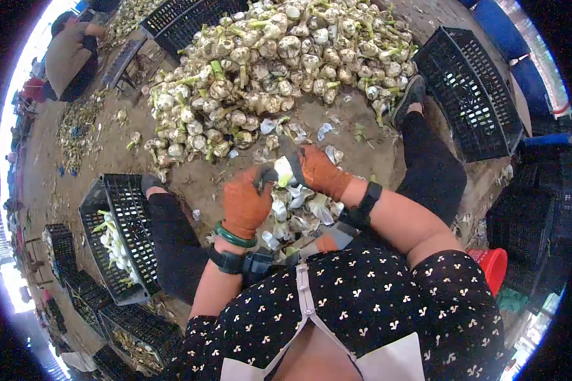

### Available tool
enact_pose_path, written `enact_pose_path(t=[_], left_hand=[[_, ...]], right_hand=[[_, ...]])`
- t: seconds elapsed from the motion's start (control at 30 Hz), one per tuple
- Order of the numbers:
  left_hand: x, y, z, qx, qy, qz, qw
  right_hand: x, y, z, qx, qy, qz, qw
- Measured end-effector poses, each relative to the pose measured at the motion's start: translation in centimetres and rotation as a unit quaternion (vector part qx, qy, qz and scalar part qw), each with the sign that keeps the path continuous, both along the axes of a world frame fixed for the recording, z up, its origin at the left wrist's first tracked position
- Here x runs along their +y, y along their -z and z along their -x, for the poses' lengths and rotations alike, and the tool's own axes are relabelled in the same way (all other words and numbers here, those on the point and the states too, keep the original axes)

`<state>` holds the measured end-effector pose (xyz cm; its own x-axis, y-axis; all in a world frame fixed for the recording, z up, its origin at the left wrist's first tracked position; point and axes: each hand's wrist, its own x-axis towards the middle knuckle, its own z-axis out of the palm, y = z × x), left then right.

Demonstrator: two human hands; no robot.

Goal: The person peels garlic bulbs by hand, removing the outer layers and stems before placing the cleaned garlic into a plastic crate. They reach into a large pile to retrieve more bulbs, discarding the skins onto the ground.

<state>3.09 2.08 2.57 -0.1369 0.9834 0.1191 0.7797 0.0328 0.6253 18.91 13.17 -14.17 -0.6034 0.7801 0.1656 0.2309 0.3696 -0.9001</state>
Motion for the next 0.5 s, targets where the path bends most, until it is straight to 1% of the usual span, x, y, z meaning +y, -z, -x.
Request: enact_pose_path(t=[0.07,0.1,0.13,0.2,0.23,0.3,0.33,0.37,0.4,0.43,0.47,0.5], left_hand=[[-0.2,0.1,-0.5,0.006,-0.011,-0.002,1.0],[-0.3,0.1,-0.6,0.014,-0.022,-0.007,1.0],[-0.4,0.2,-0.6,0.014,-0.023,-0.006,1.0],[-0.5,0.5,-0.6,0.031,-0.021,-0.008,0.999],[-0.4,0.5,-0.4,0.031,-0.023,-0.01,0.999],[-0.3,0.6,-0.1,0.026,-0.006,-0.026,0.999],[-0.2,0.9,0.0,0.025,-0.007,-0.025,0.999],[0.0,1.5,0.2,0.021,-0.005,-0.01,1.0],[0.2,2.0,0.5,0.019,-0.002,0.005,1.0],[0.6,2.3,0.9,0.021,-0.003,0.004,1.0],[1.1,2.6,1.4,-0.094,-0.076,0.056,0.991],[1.3,2.9,1.5,-0.207,-0.147,0.108,0.961]], right_hand=[[-0.4,-6.3,-0.1,-0.064,-0.061,0.032,0.996],[-0.9,-9.6,0.1,0.01,-0.079,0.113,0.99],[-0.9,-8.7,-0.1,0.01,-0.081,0.114,0.99],[-0.4,-6.1,-0.7,0.087,-0.103,0.084,0.987],[-0.4,-8.0,-0.5,0.087,-0.105,0.083,0.987],[-0.4,-11.5,-0.7,-0.049,-0.172,0.151,0.972],[-0.1,-10.7,-0.4,-0.058,-0.255,-0.014,0.965],[0.3,-11.2,-0.3,-0.127,-0.261,0.043,0.956],[0.4,-13.0,0.2,-0.194,-0.264,0.099,0.94],[0.5,-11.9,0.3,-0.192,-0.264,0.097,0.94],[0.5,-9.9,0.3,-0.14,-0.228,0.032,0.963],[0.5,-8.8,0.2,-0.088,-0.189,-0.031,0.977]])
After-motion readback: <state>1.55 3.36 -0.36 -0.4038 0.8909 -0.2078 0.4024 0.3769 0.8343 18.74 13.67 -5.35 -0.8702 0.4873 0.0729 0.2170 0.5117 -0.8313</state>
